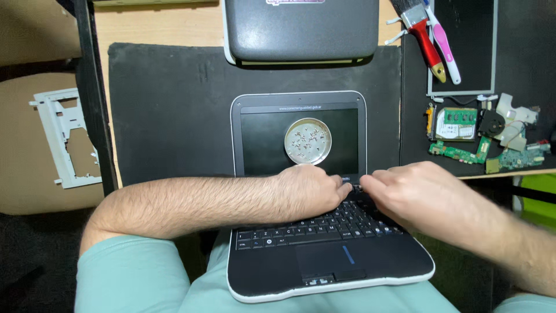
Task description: The person uses a screwdriver to remove screws from the top and bottom of a laptop, placing them into a small metal tin. They flip the laptop over to access the underside and continue unscrewing components.
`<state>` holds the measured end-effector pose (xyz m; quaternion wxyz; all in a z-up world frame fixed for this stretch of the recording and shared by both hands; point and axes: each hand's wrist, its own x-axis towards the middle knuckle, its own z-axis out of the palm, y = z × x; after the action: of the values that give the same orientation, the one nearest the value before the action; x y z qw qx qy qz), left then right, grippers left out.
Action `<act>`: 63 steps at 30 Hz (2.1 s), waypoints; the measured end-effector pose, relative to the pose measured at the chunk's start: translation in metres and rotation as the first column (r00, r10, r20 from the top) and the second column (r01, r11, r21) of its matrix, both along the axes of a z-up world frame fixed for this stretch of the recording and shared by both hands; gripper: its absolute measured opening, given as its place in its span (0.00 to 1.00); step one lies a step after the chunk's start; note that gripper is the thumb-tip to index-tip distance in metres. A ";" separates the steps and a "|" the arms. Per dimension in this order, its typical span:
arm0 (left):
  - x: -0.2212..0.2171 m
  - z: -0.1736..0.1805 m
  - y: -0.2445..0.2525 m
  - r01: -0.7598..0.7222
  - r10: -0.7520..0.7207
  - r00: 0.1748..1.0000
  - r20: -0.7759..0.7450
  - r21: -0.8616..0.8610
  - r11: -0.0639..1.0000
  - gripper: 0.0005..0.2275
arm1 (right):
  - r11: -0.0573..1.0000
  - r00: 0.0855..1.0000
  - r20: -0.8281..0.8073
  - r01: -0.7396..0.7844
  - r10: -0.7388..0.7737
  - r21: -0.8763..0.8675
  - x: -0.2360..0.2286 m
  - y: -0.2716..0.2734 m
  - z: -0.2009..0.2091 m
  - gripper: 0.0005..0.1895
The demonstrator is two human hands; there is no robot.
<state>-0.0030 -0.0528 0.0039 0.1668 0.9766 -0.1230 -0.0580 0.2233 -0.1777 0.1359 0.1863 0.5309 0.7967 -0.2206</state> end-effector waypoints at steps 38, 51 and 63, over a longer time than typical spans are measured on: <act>-0.030 0.007 0.146 -0.249 0.447 0.821 0.355 -0.482 0.840 0.07 | 0.859 0.139 -0.984 0.511 -0.110 -0.024 0.011 0.125 -0.123 0.19; -0.028 0.008 0.140 -0.256 0.423 0.838 0.344 -0.437 0.862 0.05 | 0.874 0.191 -0.977 0.486 -0.098 0.008 0.015 0.127 -0.132 0.19; -0.026 0.005 0.136 -0.268 0.432 0.834 0.342 -0.433 0.861 0.07 | 0.869 0.184 -0.981 0.494 -0.057 0.042 0.016 0.129 -0.129 0.18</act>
<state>-0.0287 0.0836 0.0093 0.3229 0.9218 0.0192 0.2139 0.2394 -0.0490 0.0070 -0.4830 0.4424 0.6520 -0.3819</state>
